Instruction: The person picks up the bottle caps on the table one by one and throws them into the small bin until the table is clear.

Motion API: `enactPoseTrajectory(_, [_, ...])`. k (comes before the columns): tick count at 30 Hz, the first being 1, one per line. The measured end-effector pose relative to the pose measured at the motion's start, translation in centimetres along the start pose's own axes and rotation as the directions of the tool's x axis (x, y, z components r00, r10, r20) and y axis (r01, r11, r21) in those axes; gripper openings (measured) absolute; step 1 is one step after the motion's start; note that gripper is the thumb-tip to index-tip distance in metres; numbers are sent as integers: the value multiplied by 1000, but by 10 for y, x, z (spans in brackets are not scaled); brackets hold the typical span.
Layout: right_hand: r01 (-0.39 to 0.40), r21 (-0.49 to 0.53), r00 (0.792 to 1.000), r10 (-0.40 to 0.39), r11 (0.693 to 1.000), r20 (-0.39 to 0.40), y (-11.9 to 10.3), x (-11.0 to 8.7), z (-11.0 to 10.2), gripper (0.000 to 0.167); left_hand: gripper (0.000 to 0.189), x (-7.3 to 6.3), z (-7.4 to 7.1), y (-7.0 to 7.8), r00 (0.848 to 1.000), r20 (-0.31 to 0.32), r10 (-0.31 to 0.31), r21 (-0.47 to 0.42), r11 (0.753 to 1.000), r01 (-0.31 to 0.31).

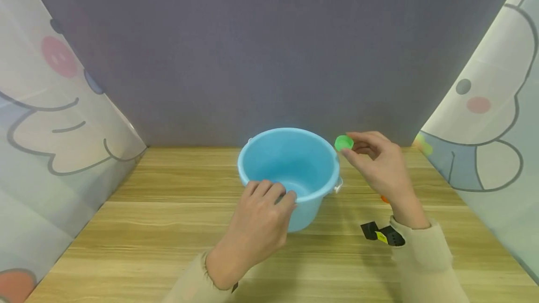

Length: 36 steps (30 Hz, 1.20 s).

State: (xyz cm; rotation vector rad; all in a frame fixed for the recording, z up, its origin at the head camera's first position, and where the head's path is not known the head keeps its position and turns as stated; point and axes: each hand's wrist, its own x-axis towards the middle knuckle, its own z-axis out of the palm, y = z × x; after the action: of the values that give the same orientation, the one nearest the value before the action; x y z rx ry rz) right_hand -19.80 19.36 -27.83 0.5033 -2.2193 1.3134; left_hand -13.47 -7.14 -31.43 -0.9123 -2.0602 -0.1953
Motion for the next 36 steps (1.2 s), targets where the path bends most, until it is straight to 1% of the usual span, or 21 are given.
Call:
enactPoseTrajectory(5, [12,22,1000,-13,1000,1,-4,-1,4,34,20,0,1,0,1000,-10,2,-2,1000,-2])
enactPoseTrajectory(10, [53,53,999,-53,997,4,-5,-2,9,33,23,0,1,0,1000,-8,3,-1,1000,-3])
enactPoseTrajectory(15, [82,61,997,-82,995,0,-6,-1,11,32,27,1,1,0,1000,-13,4,1,1000,-4])
enactPoseTrajectory(21, [100,98,995,-101,990,5,-7,-2,16,32,22,1,1,0,1000,-13,10,-1,1000,-10])
enactPoseTrajectory(24, [108,114,994,-111,988,16,-9,-3,19,31,20,1,1,-1,1000,-13,12,3,1000,-12])
enactPoseTrajectory(27, [100,116,994,-105,988,35,-10,-4,21,31,18,1,1,-1,1000,-8,12,9,1000,-12])
enactPoseTrajectory(32, [81,105,995,-87,991,57,-12,-5,25,32,9,1,1,-1,1000,4,11,6,1000,-11])
enactPoseTrajectory(36, [91,116,994,-98,989,55,-12,-5,27,32,8,1,0,0,1000,30,-4,-11,1000,4])
